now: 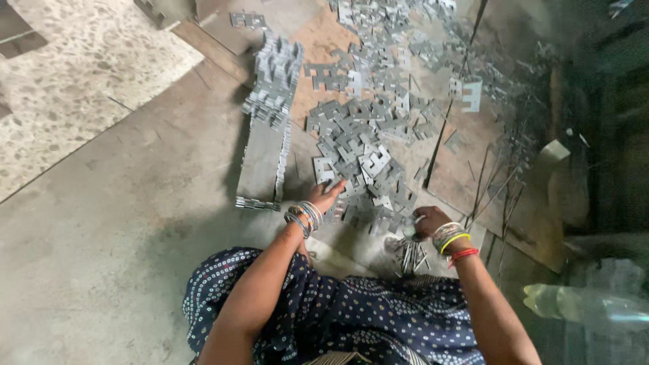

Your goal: The person sits on the floor and sorts small metal brackets from a large pile. They pick up brackets one by one, align them, and place them into a neat stack. The person continues this repetitive sorting process throughout the video.

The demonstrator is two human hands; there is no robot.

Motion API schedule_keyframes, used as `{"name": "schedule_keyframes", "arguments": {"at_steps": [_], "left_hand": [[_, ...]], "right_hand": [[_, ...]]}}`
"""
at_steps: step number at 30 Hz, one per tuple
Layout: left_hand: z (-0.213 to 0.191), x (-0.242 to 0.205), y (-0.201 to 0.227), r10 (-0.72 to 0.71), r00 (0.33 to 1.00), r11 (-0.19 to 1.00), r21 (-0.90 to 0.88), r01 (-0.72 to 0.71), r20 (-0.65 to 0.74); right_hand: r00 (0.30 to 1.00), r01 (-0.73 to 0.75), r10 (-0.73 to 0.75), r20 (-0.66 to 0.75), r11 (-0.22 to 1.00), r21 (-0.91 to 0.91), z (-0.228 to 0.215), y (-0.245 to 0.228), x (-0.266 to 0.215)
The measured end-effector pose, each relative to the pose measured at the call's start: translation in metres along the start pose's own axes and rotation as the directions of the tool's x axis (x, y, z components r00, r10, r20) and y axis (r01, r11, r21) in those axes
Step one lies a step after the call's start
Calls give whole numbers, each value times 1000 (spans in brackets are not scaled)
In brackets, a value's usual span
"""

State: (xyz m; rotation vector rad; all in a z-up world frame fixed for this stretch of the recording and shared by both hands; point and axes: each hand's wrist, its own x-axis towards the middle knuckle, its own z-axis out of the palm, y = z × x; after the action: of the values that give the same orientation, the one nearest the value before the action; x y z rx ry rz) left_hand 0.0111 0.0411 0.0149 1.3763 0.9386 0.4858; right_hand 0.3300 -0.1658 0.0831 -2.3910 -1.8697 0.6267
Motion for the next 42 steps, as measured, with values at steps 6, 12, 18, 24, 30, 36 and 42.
{"name": "schedule_keyframes", "arguments": {"at_steps": [6,12,18,24,30,36,42], "left_hand": [[-2,16,-19,-67,997,991,117,64,29],[-13,15,5,11,1000,984,175,-10,-7],[-7,-1,11,8,999,996,94,-12,39],[-4,1,-23,85,996,996,-9,-84,42],[-21,-36,-34,-39,998,997,67,42,-42],[-24,-67,-39,322,925,902,363,-235,-202],[-32,-87,-38,412,879,856,431,-284,-238]], "right_hand": [[826,384,244,-508,414,825,-260,-127,123],[327,865,50,-944,386,320,-362,-260,92],[656,288,53,-753,904,315,-184,-267,-25],[600,317,372,-708,702,638,-107,-241,-148],[451,430,261,-853,774,464,-157,-272,-267],[354,249,-265,-897,951,-182,-218,-326,-359],[732,178,-392,-558,900,-398,-250,-323,-461]]}}
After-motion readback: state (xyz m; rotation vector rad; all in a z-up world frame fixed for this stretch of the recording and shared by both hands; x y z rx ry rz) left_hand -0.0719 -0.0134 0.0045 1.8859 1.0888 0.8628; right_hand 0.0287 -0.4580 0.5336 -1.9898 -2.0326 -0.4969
